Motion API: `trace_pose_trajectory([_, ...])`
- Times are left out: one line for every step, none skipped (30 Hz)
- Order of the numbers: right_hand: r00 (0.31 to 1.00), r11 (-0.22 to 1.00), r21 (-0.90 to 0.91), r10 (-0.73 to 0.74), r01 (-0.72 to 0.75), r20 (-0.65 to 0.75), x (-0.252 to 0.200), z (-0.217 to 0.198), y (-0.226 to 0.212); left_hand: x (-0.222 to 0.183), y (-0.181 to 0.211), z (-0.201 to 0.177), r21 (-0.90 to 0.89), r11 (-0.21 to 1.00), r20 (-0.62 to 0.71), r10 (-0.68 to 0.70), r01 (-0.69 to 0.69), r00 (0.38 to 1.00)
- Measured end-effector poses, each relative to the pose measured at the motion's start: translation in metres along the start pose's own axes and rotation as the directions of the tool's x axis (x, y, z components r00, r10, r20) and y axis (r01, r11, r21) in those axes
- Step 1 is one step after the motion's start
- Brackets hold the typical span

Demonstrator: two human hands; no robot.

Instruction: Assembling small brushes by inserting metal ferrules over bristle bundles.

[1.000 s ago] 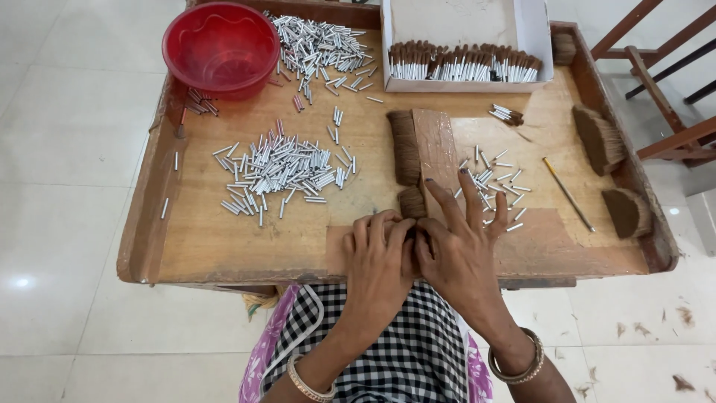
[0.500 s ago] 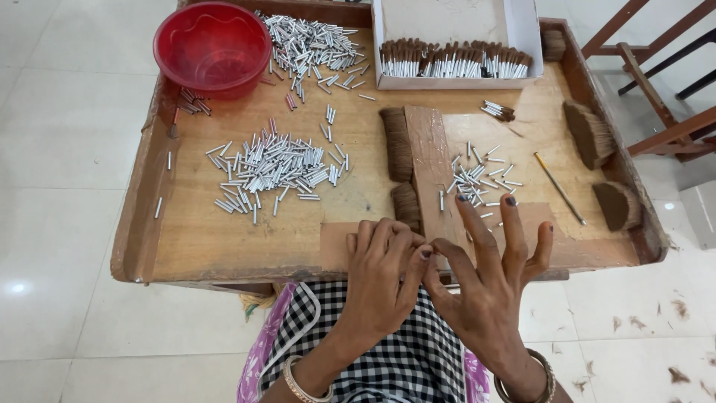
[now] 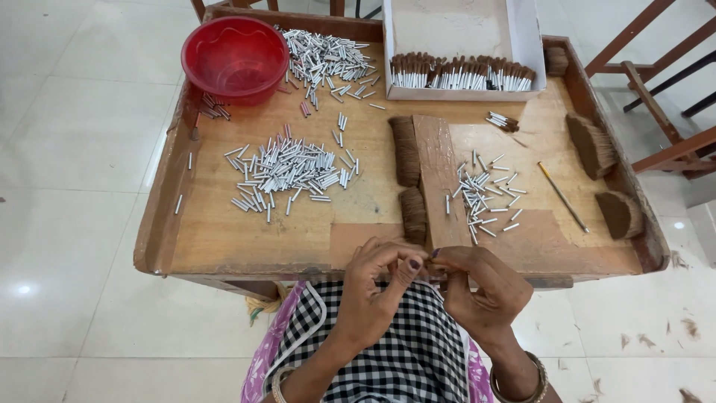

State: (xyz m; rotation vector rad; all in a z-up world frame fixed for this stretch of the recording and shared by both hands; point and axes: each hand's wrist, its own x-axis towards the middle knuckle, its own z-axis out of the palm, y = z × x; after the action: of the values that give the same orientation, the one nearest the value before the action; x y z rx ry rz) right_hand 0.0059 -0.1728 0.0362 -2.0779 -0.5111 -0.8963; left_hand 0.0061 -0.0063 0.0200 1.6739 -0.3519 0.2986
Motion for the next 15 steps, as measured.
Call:
trace_pose_trajectory([1.000, 1.000, 0.001, -0.001, 0.001, 0.003, 0.002, -0.001, -0.004, 0.000, -0.003, 0.000, 0.000, 1.000, -0.003, -0.002, 0.002, 1.000])
trace_pose_trajectory([0.999, 1.000, 0.006, 0.020, -0.021, 0.047, 0.004, -0.002, -0.007, 0.000, -0.005, 0.000, -0.048, 0.997, 0.000, -0.067, 0.067, 0.998])
trace_pose_trajectory([0.995, 0.999, 0.015, 0.039, -0.041, 0.095, 0.006, -0.001, -0.011, 0.000, -0.008, -0.001, -0.092, 0.987, -0.001, -0.134, 0.134, 0.991])
trace_pose_trajectory([0.994, 0.999, 0.022, 0.036, -0.039, 0.102, 0.006, -0.001, -0.008, -0.001, -0.010, -0.001, -0.090, 0.987, -0.010, -0.138, 0.136, 0.990])
trace_pose_trajectory([0.987, 0.988, 0.127, 0.064, -0.083, 0.146, 0.006, 0.002, -0.005, -0.002, -0.012, -0.002, -0.090, 0.983, -0.023, -0.161, 0.159, 0.987])
trace_pose_trajectory([0.977, 0.965, 0.228, 0.086, -0.130, 0.194, 0.006, 0.006, -0.003, -0.003, -0.014, -0.004, -0.090, 0.979, -0.037, -0.184, 0.181, 0.982])
trace_pose_trajectory([0.976, 0.962, 0.242, 0.076, -0.125, 0.204, 0.002, 0.010, 0.003, -0.002, -0.017, -0.008, -0.084, 0.980, -0.055, -0.186, 0.181, 0.981])
trace_pose_trajectory([0.990, 0.979, 0.192, 0.047, -0.073, 0.136, -0.002, 0.015, 0.008, -0.002, -0.020, -0.012, -0.004, 0.994, -0.071, -0.108, 0.108, 0.992])
trace_pose_trajectory([0.998, 0.990, 0.137, 0.017, -0.026, 0.067, -0.006, 0.019, 0.013, 0.000, -0.023, -0.016, 0.076, 0.997, -0.076, -0.028, 0.034, 0.997])
trace_pose_trajectory([0.997, 0.988, 0.150, 0.009, -0.020, 0.074, -0.004, 0.024, 0.013, 0.006, -0.025, -0.025, 0.083, 0.996, -0.091, -0.029, 0.037, 0.995])
trace_pose_trajectory([0.999, 0.996, 0.091, -0.011, 0.006, 0.053, -0.003, 0.027, 0.012, 0.012, -0.026, -0.033, 0.351, 0.936, -0.183, 0.107, -0.037, 0.977])
trace_pose_trajectory([0.999, 0.999, 0.031, -0.031, 0.030, 0.032, -0.001, 0.030, 0.012, 0.018, -0.027, -0.041, 0.598, 0.798, -0.229, 0.259, -0.074, 0.938])
trace_pose_trajectory([0.999, 0.999, 0.032, -0.032, 0.031, 0.031, -0.001, 0.030, 0.012, 0.025, -0.034, -0.049, 0.598, 0.798, -0.229, 0.259, -0.075, 0.938])
trace_pose_trajectory([0.999, 0.999, 0.039, -0.023, 0.022, 0.039, -0.001, 0.031, 0.012, 0.032, -0.040, -0.057, 0.685, 0.729, -0.283, 0.263, 0.003, 0.922])
trace_pose_trajectory([0.999, 0.999, 0.042, -0.014, 0.012, 0.045, 0.000, 0.030, 0.012, 0.040, -0.047, -0.064, 0.755, 0.651, -0.332, 0.273, 0.081, 0.903])
